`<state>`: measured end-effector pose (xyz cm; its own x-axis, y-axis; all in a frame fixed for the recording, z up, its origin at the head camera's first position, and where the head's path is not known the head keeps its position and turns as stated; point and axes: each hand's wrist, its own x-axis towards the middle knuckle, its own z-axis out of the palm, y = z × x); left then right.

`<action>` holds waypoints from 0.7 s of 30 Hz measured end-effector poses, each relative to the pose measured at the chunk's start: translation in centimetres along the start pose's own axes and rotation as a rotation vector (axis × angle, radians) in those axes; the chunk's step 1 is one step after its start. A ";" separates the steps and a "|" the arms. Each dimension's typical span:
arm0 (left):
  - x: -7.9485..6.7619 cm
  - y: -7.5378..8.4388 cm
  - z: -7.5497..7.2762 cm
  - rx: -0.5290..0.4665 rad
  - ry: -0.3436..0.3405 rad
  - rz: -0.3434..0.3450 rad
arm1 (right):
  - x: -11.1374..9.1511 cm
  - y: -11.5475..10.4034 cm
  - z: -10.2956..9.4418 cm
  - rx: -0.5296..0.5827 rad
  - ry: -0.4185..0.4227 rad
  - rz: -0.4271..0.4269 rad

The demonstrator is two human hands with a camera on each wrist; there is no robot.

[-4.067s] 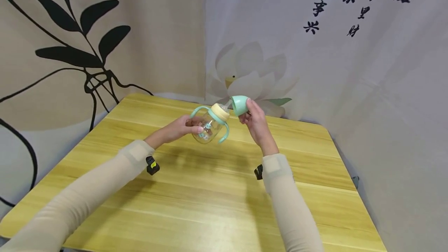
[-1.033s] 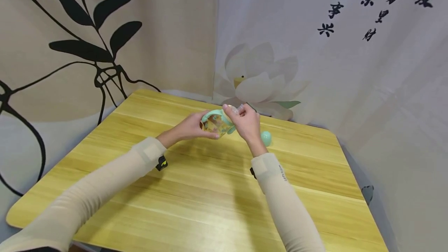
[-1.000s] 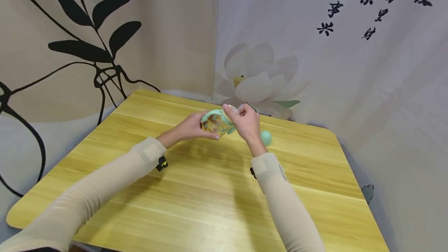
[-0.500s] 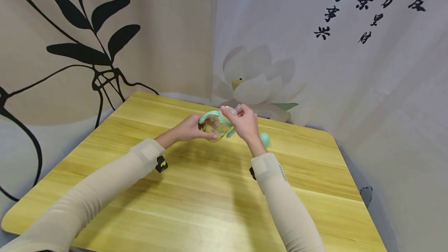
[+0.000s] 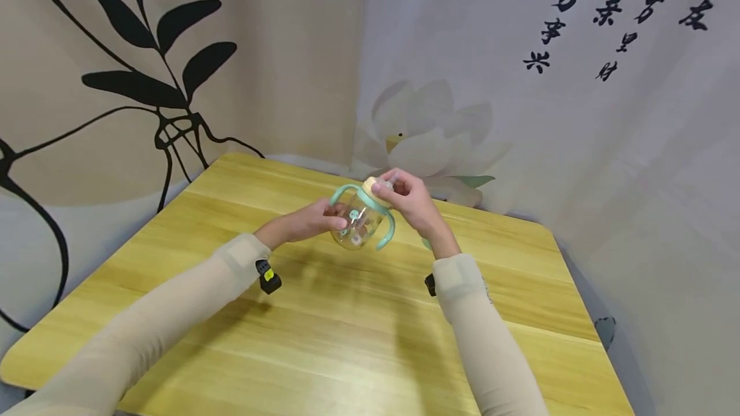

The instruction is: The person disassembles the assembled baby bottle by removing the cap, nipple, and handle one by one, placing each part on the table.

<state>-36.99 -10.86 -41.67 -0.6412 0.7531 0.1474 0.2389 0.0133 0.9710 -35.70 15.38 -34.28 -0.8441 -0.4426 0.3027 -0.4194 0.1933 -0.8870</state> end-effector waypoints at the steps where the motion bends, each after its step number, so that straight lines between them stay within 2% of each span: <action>1: 0.1 0.0 0.1 -0.005 -0.008 -0.004 | -0.1 0.0 -0.1 0.001 -0.007 0.004; 13: 0.1 0.1 -0.1 0.053 0.006 0.000 | -0.6 0.9 -0.5 -0.015 -0.051 0.014; 16: 0.1 -0.2 -0.3 0.109 0.045 -0.002 | -0.6 1.1 -0.6 -0.041 -0.046 0.019; 21: 0.0 -0.9 -0.4 0.256 0.158 -0.002 | -0.8 1.7 -0.9 -0.161 0.050 0.047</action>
<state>-37.51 -11.13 -42.51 -0.7426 0.6414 0.1927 0.4010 0.1955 0.8950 -36.03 16.83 -35.76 -0.8778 -0.3867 0.2827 -0.4240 0.3525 -0.8343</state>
